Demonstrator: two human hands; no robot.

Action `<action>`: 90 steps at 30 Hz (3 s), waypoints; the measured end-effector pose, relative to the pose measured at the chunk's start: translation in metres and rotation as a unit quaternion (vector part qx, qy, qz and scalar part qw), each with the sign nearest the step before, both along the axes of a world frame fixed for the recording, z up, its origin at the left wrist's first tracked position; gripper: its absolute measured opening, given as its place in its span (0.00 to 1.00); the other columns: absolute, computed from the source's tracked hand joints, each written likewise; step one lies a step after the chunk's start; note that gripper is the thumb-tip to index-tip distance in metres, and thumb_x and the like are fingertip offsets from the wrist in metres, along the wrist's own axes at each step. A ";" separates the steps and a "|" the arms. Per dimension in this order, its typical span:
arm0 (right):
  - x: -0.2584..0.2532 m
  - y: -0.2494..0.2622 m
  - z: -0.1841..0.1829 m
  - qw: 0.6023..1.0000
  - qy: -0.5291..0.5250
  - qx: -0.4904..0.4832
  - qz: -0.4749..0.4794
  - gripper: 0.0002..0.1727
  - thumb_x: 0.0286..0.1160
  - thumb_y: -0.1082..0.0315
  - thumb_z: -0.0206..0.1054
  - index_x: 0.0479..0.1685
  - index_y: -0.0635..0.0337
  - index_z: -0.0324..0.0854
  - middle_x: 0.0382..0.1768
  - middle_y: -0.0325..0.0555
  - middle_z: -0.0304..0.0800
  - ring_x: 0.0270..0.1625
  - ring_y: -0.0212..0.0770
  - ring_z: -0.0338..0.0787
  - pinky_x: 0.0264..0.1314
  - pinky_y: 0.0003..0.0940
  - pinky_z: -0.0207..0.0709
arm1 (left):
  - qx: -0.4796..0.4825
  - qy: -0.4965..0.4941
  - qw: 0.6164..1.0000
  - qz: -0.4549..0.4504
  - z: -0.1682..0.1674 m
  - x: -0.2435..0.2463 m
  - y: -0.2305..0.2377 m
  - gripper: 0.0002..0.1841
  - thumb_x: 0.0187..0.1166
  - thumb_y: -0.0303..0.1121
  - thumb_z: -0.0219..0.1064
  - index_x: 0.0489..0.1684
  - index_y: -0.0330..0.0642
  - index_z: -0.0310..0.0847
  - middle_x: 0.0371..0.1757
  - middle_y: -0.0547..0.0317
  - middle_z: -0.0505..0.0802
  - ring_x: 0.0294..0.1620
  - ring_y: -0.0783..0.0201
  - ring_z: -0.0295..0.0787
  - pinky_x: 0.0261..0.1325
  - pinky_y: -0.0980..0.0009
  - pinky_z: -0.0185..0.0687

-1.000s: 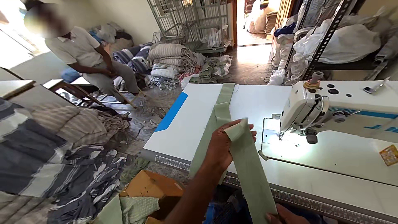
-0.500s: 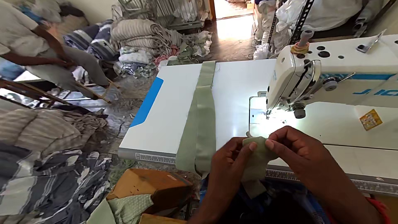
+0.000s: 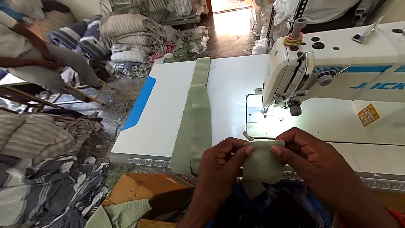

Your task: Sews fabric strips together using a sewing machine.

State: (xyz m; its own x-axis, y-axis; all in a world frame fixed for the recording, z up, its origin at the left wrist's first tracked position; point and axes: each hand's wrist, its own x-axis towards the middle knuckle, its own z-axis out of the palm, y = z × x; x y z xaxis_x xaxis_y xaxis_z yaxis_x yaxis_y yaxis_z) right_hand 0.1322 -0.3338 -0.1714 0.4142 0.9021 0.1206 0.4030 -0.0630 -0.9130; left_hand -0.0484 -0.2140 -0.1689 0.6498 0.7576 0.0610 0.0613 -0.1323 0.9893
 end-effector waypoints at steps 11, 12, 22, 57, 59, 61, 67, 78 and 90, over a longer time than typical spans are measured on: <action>-0.001 0.010 0.026 0.978 0.021 0.206 0.023 0.08 0.80 0.58 0.71 0.48 0.46 0.80 0.40 0.27 0.90 0.40 0.25 0.90 0.40 0.17 0.87 | 0.102 -0.111 0.987 -0.050 0.034 -0.002 0.005 0.08 0.81 0.30 0.70 0.50 0.41 0.92 0.40 0.60 0.92 0.31 0.71 0.87 0.33 0.78 0.87; -0.004 0.012 0.024 0.979 0.012 0.201 0.003 0.09 0.80 0.61 0.71 0.51 0.47 0.79 0.41 0.28 0.90 0.39 0.26 0.90 0.39 0.18 0.87 | 0.123 -0.080 0.989 -0.010 0.037 0.001 0.002 0.09 0.78 0.28 0.72 0.52 0.42 0.91 0.39 0.61 0.94 0.29 0.70 0.88 0.31 0.78 0.88; -0.015 0.019 0.014 0.972 0.173 0.154 -0.039 0.08 0.85 0.61 0.66 0.53 0.51 0.86 0.42 0.38 0.89 0.42 0.34 0.89 0.44 0.26 0.88 | -0.204 -0.246 0.947 -0.031 0.016 0.016 -0.003 0.09 0.90 0.38 0.58 0.50 0.44 0.80 0.65 0.49 0.89 0.61 0.61 0.91 0.56 0.65 0.90; -0.045 0.036 0.007 0.963 -0.017 0.239 -0.124 0.06 0.91 0.60 0.57 0.54 0.48 0.76 0.39 0.23 0.87 0.37 0.16 0.87 0.37 0.11 0.83 | 0.255 -0.109 0.942 0.189 0.009 0.046 -0.013 0.12 0.80 0.26 0.70 0.59 0.38 0.90 0.49 0.58 0.93 0.42 0.67 0.94 0.42 0.72 0.96; -0.036 0.026 0.008 0.983 0.021 0.164 -0.084 0.07 0.91 0.59 0.56 0.51 0.46 0.78 0.33 0.25 0.85 0.31 0.20 0.85 0.29 0.13 0.78 | 0.207 -0.049 0.965 0.155 0.009 0.029 -0.014 0.13 0.81 0.30 0.71 0.60 0.46 0.91 0.50 0.59 0.87 0.36 0.69 0.91 0.31 0.74 0.94; -0.027 0.018 0.002 0.993 0.058 0.097 -0.040 0.10 0.92 0.57 0.53 0.51 0.46 0.79 0.33 0.28 0.85 0.33 0.25 0.86 0.31 0.18 0.80 | 0.135 -0.005 0.987 0.088 0.009 0.011 -0.013 0.09 0.79 0.31 0.72 0.53 0.49 0.91 0.55 0.62 0.88 0.40 0.68 0.92 0.36 0.72 0.95; -0.026 0.004 -0.043 0.997 -0.038 0.003 -0.061 0.09 0.89 0.55 0.60 0.46 0.49 0.80 0.29 0.30 0.83 0.25 0.25 0.81 0.21 0.19 0.74 | -0.132 0.009 0.990 -0.054 -0.007 -0.003 -0.014 0.07 0.80 0.20 0.68 0.51 0.35 0.82 0.43 0.48 0.91 0.36 0.56 0.95 0.42 0.60 0.97; -0.042 -0.014 -0.078 0.914 -0.332 0.229 -0.043 0.09 0.77 0.70 0.72 0.51 0.64 0.87 0.41 0.48 0.83 0.42 0.35 0.85 0.42 0.19 0.79 | -0.238 0.048 0.969 -0.050 -0.007 0.002 -0.006 0.29 0.78 0.18 0.68 0.80 0.44 0.72 0.42 0.43 0.94 0.35 0.56 0.97 0.41 0.65 0.96; 0.000 -0.003 -0.069 0.933 -0.351 0.073 -0.004 0.20 0.80 0.63 0.69 0.68 0.59 0.87 0.51 0.56 0.87 0.36 0.46 0.88 0.28 0.38 0.81 | -0.169 0.009 0.986 0.004 -0.041 0.058 0.019 0.20 0.76 0.19 0.71 0.66 0.34 0.76 0.35 0.50 0.94 0.31 0.62 0.94 0.36 0.67 0.94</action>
State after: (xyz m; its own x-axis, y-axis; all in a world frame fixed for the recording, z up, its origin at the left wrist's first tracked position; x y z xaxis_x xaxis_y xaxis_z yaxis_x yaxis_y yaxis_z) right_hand 0.1319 -0.3364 -0.2408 0.1932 0.8520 0.4867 0.9056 0.0361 -0.4225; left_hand 0.0095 -0.1947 -0.2098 0.6431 0.7372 -0.2075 0.0789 0.2057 0.9754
